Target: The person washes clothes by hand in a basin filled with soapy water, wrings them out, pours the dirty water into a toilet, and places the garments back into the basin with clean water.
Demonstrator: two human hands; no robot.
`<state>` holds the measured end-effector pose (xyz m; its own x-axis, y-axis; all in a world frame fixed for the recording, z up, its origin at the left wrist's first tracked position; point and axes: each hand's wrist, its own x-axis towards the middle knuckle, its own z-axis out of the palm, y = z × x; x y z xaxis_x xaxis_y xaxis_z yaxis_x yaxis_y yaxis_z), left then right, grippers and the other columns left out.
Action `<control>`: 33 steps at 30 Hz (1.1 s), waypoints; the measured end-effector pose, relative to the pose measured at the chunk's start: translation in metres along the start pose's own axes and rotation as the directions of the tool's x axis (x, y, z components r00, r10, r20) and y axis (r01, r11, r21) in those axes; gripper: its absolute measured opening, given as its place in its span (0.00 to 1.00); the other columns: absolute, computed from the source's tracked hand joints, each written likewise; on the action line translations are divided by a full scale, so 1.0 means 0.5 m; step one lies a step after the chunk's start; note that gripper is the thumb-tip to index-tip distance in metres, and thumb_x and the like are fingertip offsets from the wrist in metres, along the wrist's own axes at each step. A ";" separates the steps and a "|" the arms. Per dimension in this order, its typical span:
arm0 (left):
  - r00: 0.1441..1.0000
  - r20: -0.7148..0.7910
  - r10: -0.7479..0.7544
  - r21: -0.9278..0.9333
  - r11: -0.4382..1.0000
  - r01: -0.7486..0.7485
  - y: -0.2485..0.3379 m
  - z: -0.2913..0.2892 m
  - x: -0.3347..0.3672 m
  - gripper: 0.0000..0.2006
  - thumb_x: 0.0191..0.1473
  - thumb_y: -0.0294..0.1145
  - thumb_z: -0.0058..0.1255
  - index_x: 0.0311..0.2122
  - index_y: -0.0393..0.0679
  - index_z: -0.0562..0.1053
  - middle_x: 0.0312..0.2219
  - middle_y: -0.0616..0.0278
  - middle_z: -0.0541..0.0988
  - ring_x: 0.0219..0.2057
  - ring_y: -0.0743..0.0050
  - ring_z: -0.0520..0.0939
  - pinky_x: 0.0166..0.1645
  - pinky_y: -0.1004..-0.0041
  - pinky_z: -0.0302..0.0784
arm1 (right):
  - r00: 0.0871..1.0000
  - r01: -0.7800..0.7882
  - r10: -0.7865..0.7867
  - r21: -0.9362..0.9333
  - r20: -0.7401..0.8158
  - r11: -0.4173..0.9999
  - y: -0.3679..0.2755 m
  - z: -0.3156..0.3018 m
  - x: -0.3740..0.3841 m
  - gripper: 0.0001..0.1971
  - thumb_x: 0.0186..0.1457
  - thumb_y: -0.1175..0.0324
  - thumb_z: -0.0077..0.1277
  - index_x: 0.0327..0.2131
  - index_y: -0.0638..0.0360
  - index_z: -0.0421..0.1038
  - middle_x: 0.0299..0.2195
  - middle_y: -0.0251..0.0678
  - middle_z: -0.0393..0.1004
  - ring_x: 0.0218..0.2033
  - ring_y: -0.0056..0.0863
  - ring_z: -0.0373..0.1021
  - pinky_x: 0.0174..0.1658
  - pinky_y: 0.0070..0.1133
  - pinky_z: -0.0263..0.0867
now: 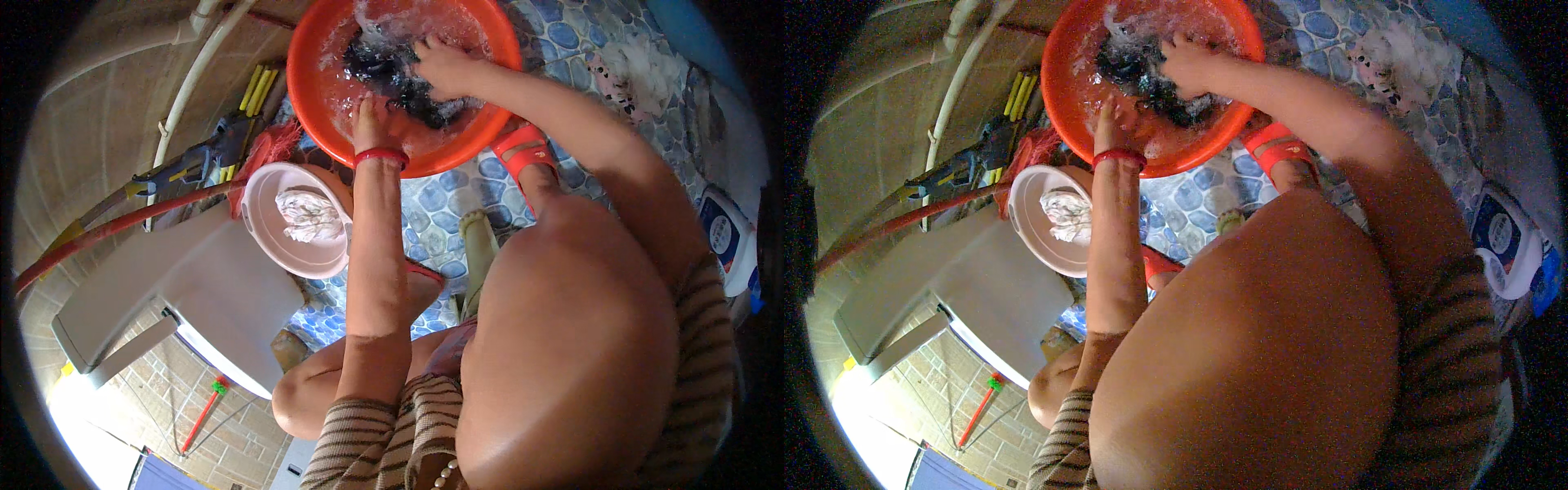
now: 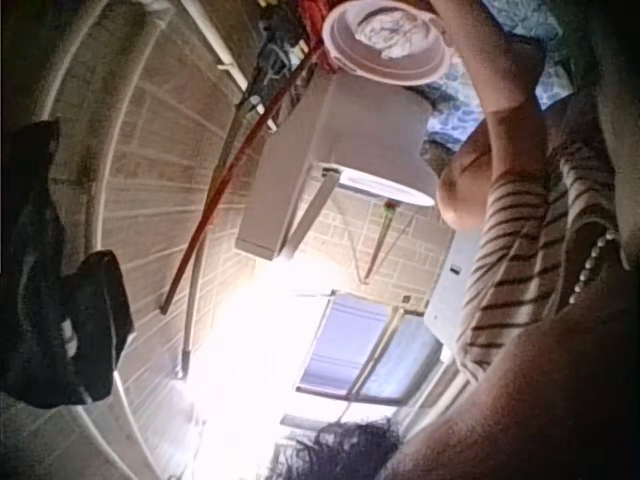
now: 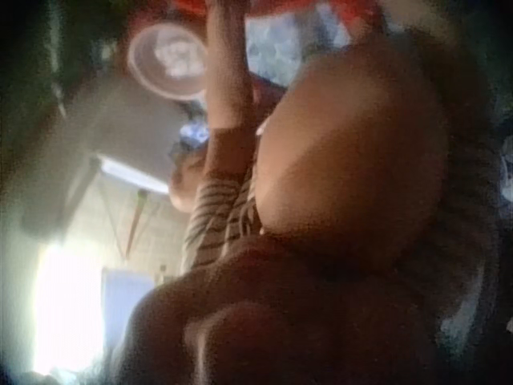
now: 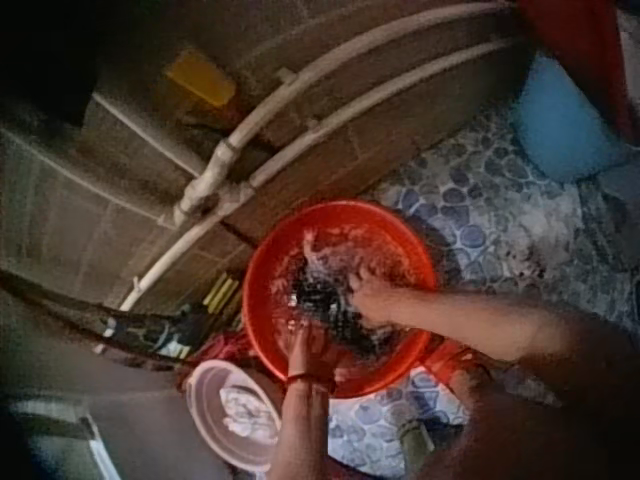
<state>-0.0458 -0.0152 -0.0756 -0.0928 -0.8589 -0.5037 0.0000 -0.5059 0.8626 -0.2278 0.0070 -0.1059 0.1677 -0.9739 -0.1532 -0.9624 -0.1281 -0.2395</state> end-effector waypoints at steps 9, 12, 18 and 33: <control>0.803 0.389 -0.451 -0.392 0.708 0.587 0.013 0.079 -0.012 0.35 0.50 0.64 0.30 0.56 0.48 0.59 0.55 0.55 0.60 0.57 0.48 0.56 0.59 0.44 0.44 | 0.992 -0.101 0.125 0.506 -0.014 0.857 -0.017 -0.016 0.004 0.09 0.41 0.70 0.51 0.29 0.64 0.73 0.35 0.45 0.69 0.39 0.45 0.66 0.42 0.34 0.63; 0.859 0.329 -0.392 -0.398 0.768 0.502 0.012 0.053 0.016 0.29 0.54 0.60 0.31 0.49 0.45 0.65 0.47 0.55 0.69 0.49 0.54 0.68 0.55 0.55 0.60 | 0.979 0.185 -0.100 0.583 -0.175 0.791 -0.097 -0.096 -0.030 0.11 0.39 0.67 0.48 0.25 0.65 0.74 0.31 0.48 0.72 0.34 0.45 0.69 0.40 0.33 0.65; 0.830 0.538 -0.147 -0.478 0.758 0.444 0.001 0.001 0.015 0.23 0.54 0.52 0.36 0.45 0.44 0.67 0.42 0.58 0.72 0.44 0.61 0.72 0.49 0.62 0.67 | 0.860 0.475 -0.112 0.700 -0.498 0.533 -0.197 -0.147 -0.074 0.05 0.34 0.73 0.52 0.17 0.63 0.66 0.24 0.39 0.68 0.32 0.38 0.66 0.38 0.31 0.61; 0.997 -0.008 -0.081 -0.148 0.986 0.079 0.068 0.103 -0.053 0.20 0.46 0.37 0.54 0.43 0.40 0.68 0.36 0.60 0.75 0.35 0.65 0.78 0.39 0.64 0.76 | 0.967 -0.217 0.249 0.347 -0.051 0.913 0.043 -0.118 0.048 0.17 0.48 0.53 0.48 0.35 0.53 0.74 0.38 0.45 0.72 0.40 0.44 0.69 0.42 0.38 0.65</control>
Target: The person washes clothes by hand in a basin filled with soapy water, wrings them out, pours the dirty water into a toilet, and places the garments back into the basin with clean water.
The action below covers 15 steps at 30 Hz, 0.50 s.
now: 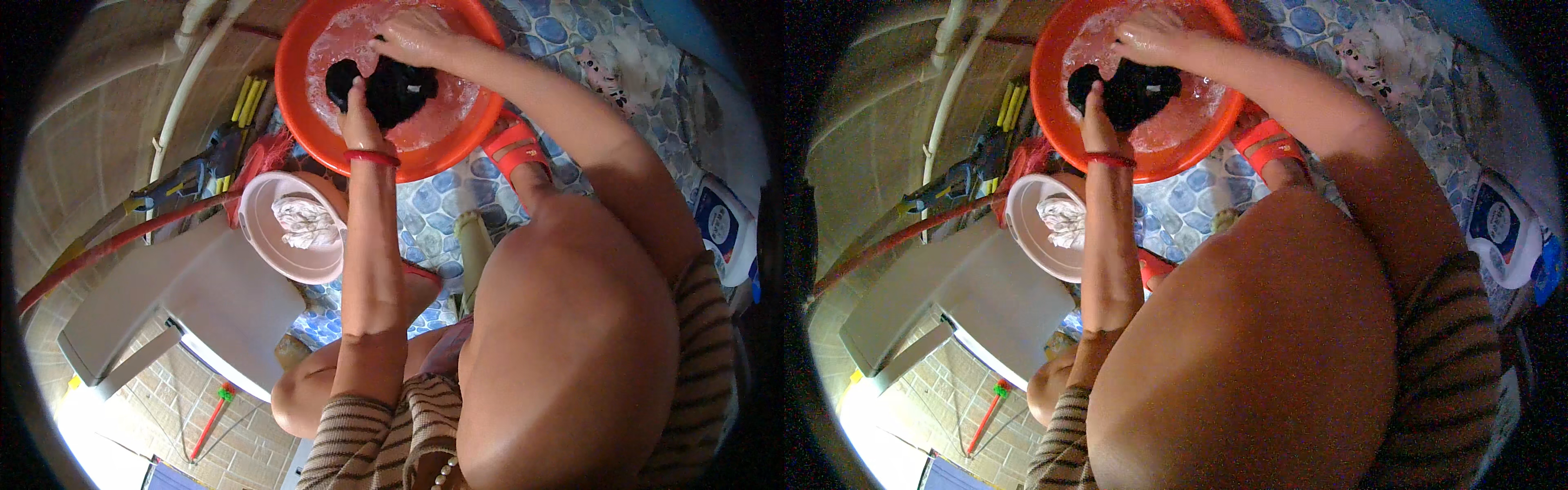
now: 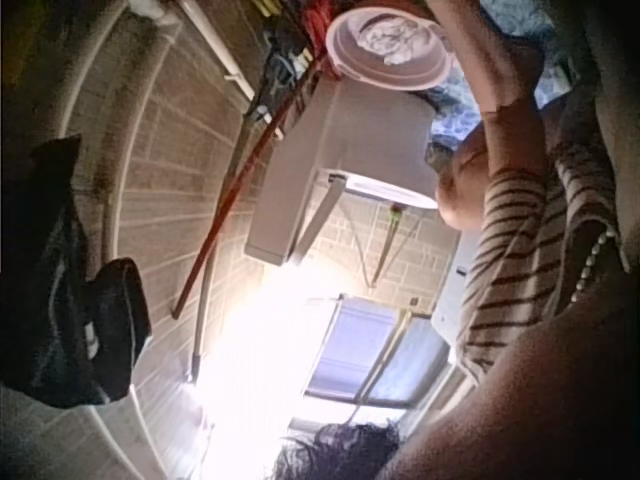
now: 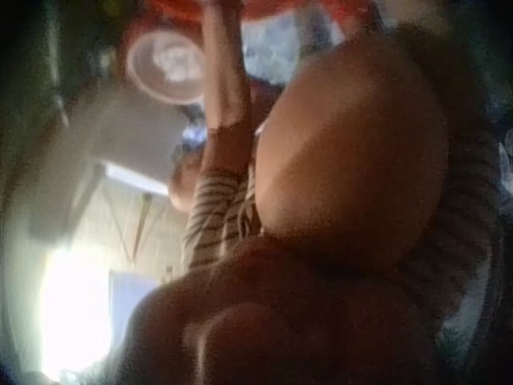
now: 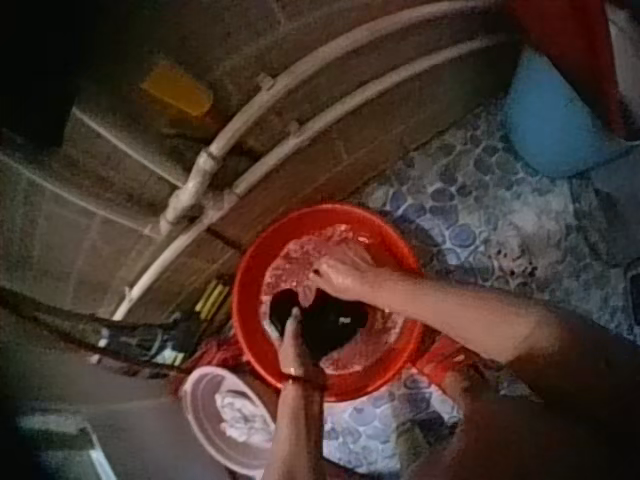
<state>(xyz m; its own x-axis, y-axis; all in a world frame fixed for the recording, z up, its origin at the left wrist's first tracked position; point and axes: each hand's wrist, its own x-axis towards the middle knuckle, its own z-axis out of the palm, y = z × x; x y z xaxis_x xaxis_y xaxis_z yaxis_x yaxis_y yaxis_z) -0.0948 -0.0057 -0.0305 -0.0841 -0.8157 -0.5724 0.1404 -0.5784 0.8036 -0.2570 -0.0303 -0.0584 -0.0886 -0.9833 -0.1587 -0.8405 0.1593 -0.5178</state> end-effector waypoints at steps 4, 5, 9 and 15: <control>0.932 -0.097 0.349 0.955 0.295 -0.011 -0.030 -0.042 0.070 0.38 0.34 0.42 0.64 0.52 0.48 0.60 0.54 0.49 0.59 0.51 0.50 0.65 0.51 0.53 0.64 | 0.954 0.008 -0.077 -0.234 -0.289 0.972 0.064 0.055 -0.019 0.28 0.47 0.51 0.51 0.52 0.48 0.61 0.56 0.47 0.55 0.56 0.49 0.54 0.52 0.51 0.52; 0.930 -0.106 0.352 0.958 0.286 0.001 -0.036 -0.054 0.078 0.38 0.34 0.42 0.64 0.52 0.48 0.60 0.54 0.49 0.59 0.51 0.50 0.65 0.51 0.53 0.64 | 0.955 0.015 -0.079 -0.220 -0.286 0.975 0.043 0.079 -0.030 0.28 0.47 0.51 0.51 0.52 0.48 0.61 0.56 0.47 0.55 0.56 0.49 0.54 0.52 0.51 0.52; 0.915 0.377 0.146 0.871 -0.391 -0.297 -0.070 -0.053 0.119 0.52 0.37 0.58 0.56 0.62 0.55 0.39 0.62 0.55 0.38 0.62 0.49 0.41 0.60 0.52 0.47 | 0.966 0.191 -0.083 -0.462 0.244 0.866 0.008 0.112 -0.044 0.42 0.42 0.48 0.54 0.60 0.37 0.45 0.63 0.39 0.36 0.62 0.45 0.39 0.53 0.62 0.35; 0.902 0.428 -0.055 0.793 -0.455 -0.404 -0.130 -0.059 0.240 0.43 0.45 0.47 0.52 0.61 0.42 0.43 0.59 0.46 0.48 0.56 0.44 0.58 0.57 0.57 0.57 | 0.996 0.089 -0.095 -0.344 -0.001 0.935 0.077 0.094 0.013 0.26 0.38 0.58 0.55 0.46 0.47 0.67 0.51 0.37 0.61 0.53 0.36 0.57 0.51 0.46 0.54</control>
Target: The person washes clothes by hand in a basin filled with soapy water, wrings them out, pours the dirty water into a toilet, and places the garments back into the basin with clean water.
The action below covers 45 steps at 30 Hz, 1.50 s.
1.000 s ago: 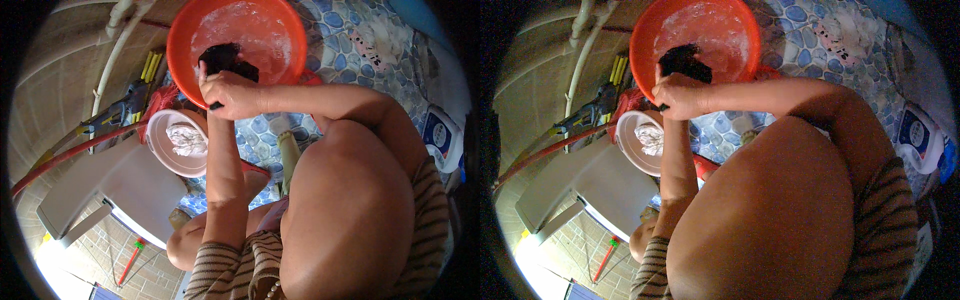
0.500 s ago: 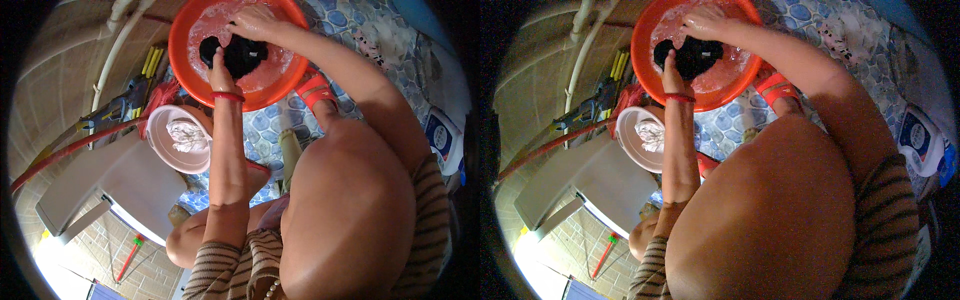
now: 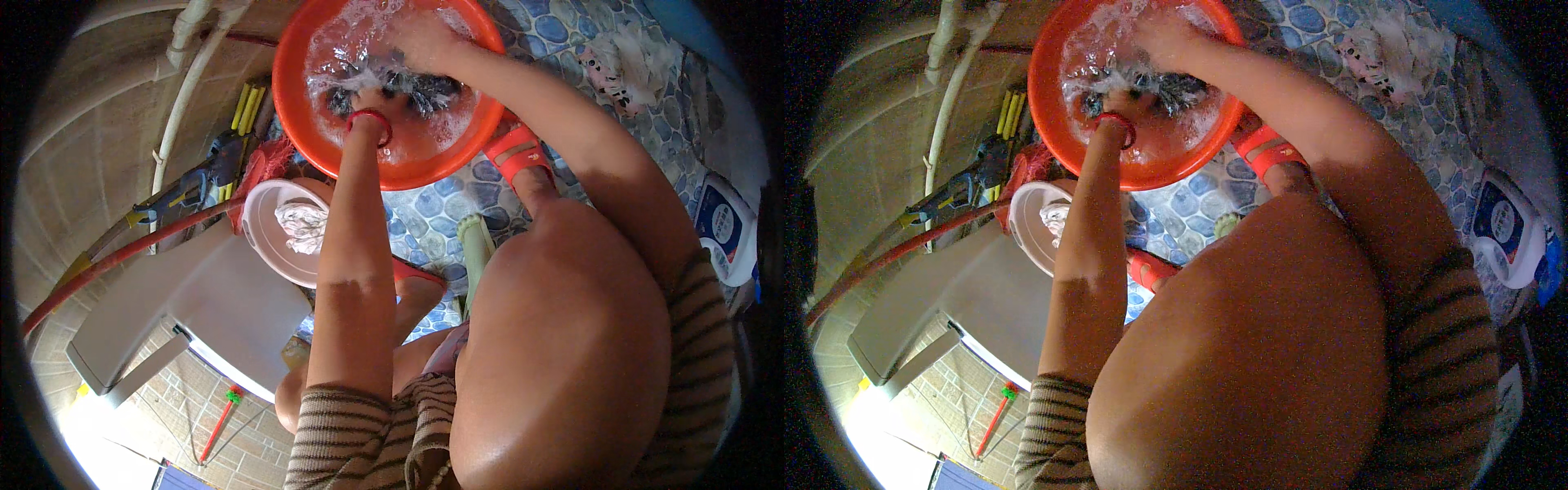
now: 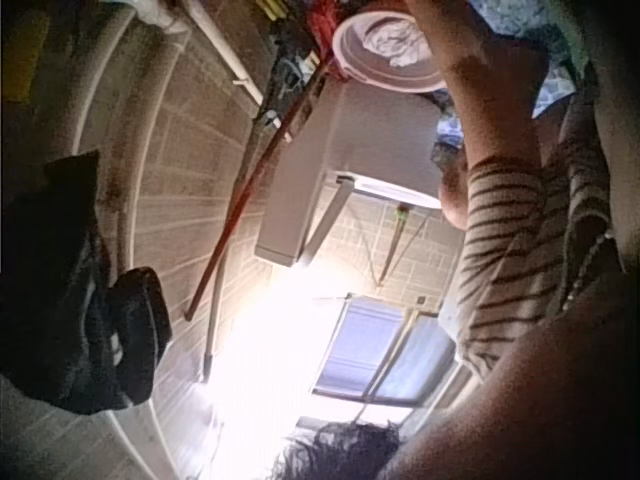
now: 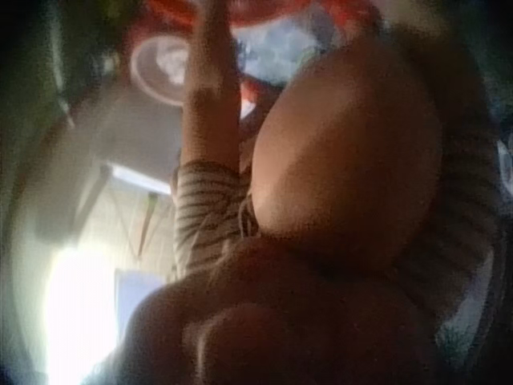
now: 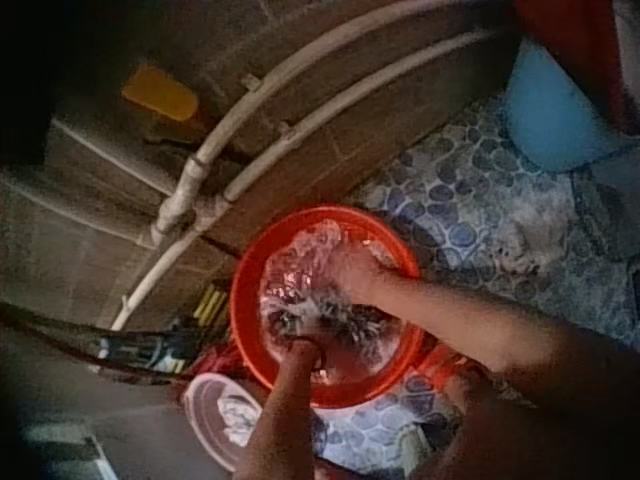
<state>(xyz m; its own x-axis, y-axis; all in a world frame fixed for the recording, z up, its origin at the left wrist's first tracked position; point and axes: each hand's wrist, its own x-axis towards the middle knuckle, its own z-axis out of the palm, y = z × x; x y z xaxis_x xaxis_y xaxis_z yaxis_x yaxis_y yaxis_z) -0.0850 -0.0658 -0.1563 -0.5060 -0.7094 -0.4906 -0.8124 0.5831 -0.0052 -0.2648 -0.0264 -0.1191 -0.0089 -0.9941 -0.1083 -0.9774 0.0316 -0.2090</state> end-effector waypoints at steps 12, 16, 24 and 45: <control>0.933 0.361 0.002 -0.637 -0.730 0.248 0.054 -0.072 -0.111 0.28 0.54 0.56 0.37 0.55 0.52 0.58 0.49 0.56 0.66 0.48 0.52 0.68 0.52 0.54 0.64 | 0.958 0.203 0.026 0.743 -0.284 0.638 -0.104 0.036 -0.057 0.13 0.40 0.69 0.56 0.32 0.62 0.70 0.35 0.45 0.67 0.41 0.44 0.64 0.46 0.33 0.58; 0.950 0.130 0.284 -0.476 -0.822 0.311 0.011 -0.118 -0.150 0.25 0.54 0.56 0.34 0.52 0.51 0.62 0.48 0.57 0.66 0.49 0.56 0.68 0.52 0.57 0.65 | 0.923 0.382 -0.234 0.649 -0.306 0.658 -0.214 -0.131 -0.102 0.08 0.44 0.67 0.52 0.27 0.62 0.68 0.32 0.40 0.66 0.38 0.37 0.62 0.43 0.30 0.58; 0.990 0.094 0.100 -0.589 -0.796 0.137 0.065 -0.153 -0.195 0.21 0.55 0.48 0.36 0.49 0.49 0.63 0.45 0.59 0.69 0.44 0.62 0.72 0.46 0.62 0.70 | 0.863 0.480 -0.128 0.715 -0.489 0.507 -0.255 -0.159 -0.144 0.10 0.42 0.68 0.52 0.19 0.63 0.64 0.21 0.43 0.66 0.27 0.43 0.66 0.32 0.34 0.62; 0.977 0.081 -0.198 -0.186 0.960 0.210 0.057 -0.068 -0.124 0.46 0.39 0.58 0.53 0.61 0.57 0.45 0.61 0.50 0.42 0.60 0.39 0.46 0.59 0.48 0.48 | 0.995 -0.043 0.042 0.014 0.089 0.999 -0.062 -0.001 -0.054 0.32 0.50 0.49 0.47 0.55 0.54 0.55 0.57 0.41 0.54 0.58 0.44 0.48 0.58 0.46 0.42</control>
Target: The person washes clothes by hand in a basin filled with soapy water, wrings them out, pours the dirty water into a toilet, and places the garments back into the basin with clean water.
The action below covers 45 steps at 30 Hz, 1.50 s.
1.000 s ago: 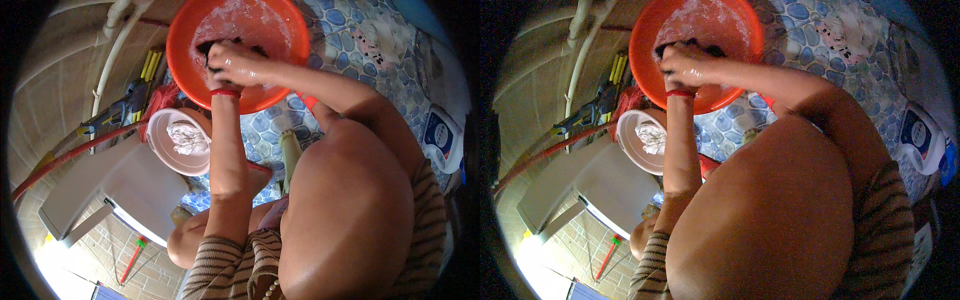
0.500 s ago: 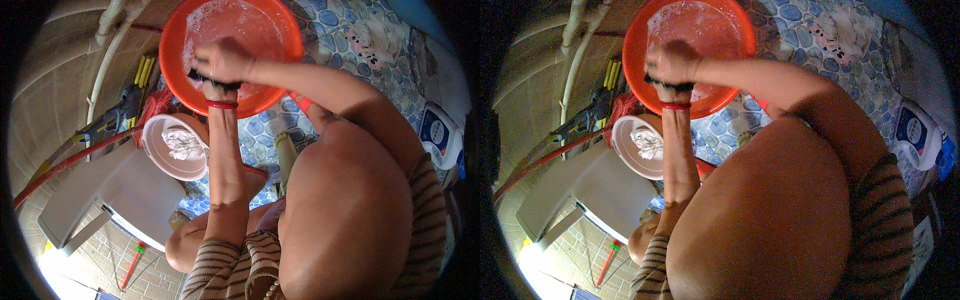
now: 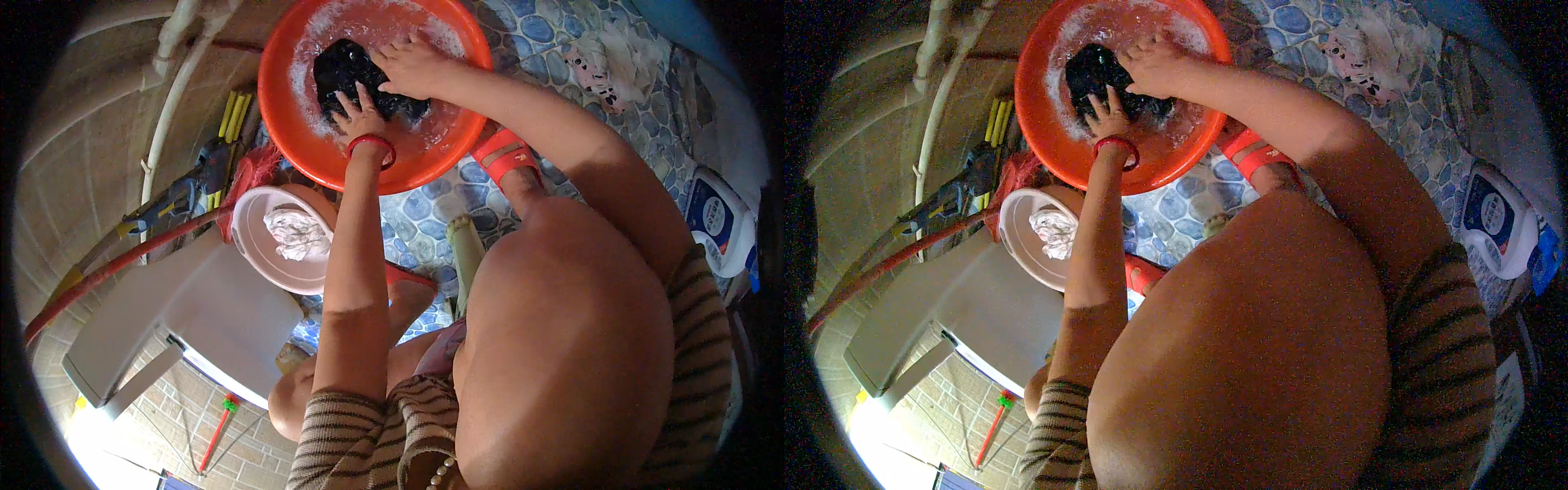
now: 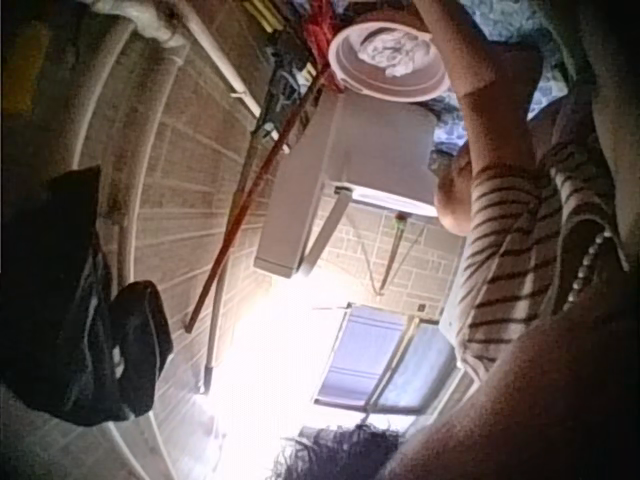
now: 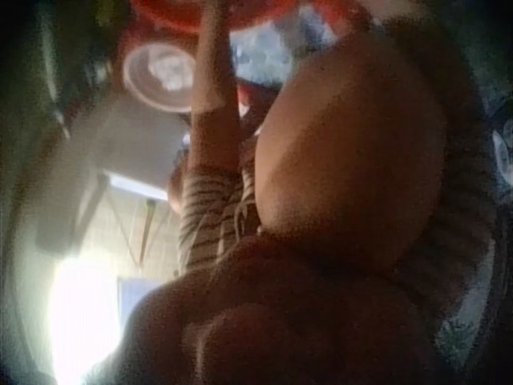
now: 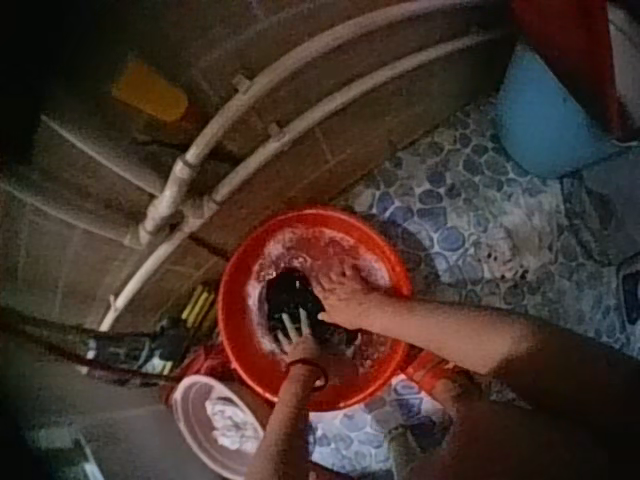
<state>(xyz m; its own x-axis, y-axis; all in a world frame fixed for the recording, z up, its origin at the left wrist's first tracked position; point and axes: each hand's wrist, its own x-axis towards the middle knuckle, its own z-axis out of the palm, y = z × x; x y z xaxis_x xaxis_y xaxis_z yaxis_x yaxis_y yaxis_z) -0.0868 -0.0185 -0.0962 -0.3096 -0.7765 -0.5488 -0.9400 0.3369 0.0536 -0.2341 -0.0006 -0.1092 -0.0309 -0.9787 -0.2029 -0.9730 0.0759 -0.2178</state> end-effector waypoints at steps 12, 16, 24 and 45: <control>0.960 -0.279 0.028 -0.260 0.960 -0.104 -0.005 0.006 -0.023 0.35 0.40 0.50 0.57 0.54 0.53 0.62 0.58 0.42 0.51 0.57 0.39 0.53 0.60 0.56 0.49 | 0.982 0.161 -0.186 0.651 -0.031 0.741 0.014 -0.179 -0.025 0.19 0.50 0.61 0.50 0.44 0.61 0.68 0.54 0.41 0.60 0.58 0.38 0.52 0.59 0.35 0.47; 0.936 -0.344 0.071 -0.209 0.966 -0.150 0.001 0.000 -0.071 0.32 0.41 0.47 0.55 0.54 0.55 0.62 0.60 0.49 0.48 0.59 0.41 0.50 0.59 0.49 0.48 | 0.983 0.148 -0.181 0.436 0.034 0.888 0.003 -0.223 -0.057 0.18 0.51 0.63 0.49 0.44 0.61 0.69 0.51 0.39 0.63 0.58 0.36 0.51 0.59 0.32 0.46; 0.880 -0.453 0.146 -0.026 0.984 -0.177 0.007 -0.003 -0.145 0.24 0.45 0.42 0.50 0.50 0.51 0.66 0.58 0.56 0.53 0.58 0.48 0.53 0.58 0.45 0.47 | 0.951 0.269 -0.149 0.492 -0.270 0.828 0.019 -0.258 -0.090 0.20 0.47 0.60 0.54 0.45 0.51 0.69 0.54 0.39 0.59 0.58 0.38 0.51 0.60 0.39 0.41; 0.817 -0.557 0.151 -0.108 0.962 -0.251 0.009 -0.016 -0.170 0.23 0.36 0.32 0.52 0.44 0.42 0.69 0.46 0.56 0.69 0.51 0.57 0.64 0.57 0.57 0.52 | 0.574 0.702 -0.598 0.712 -0.560 0.007 -0.057 -0.644 -0.290 0.12 0.33 0.68 0.60 0.25 0.62 0.72 0.25 0.31 0.73 0.27 0.29 0.71 0.31 0.16 0.64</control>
<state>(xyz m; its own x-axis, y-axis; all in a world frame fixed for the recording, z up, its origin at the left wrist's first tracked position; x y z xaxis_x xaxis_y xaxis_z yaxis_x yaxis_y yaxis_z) -0.0661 0.0446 -0.0426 -0.4743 -0.8800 0.0249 -0.8420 0.4617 0.2791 -0.2757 0.0777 0.2338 0.4360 -0.7137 0.5482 0.1344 -0.5507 -0.8238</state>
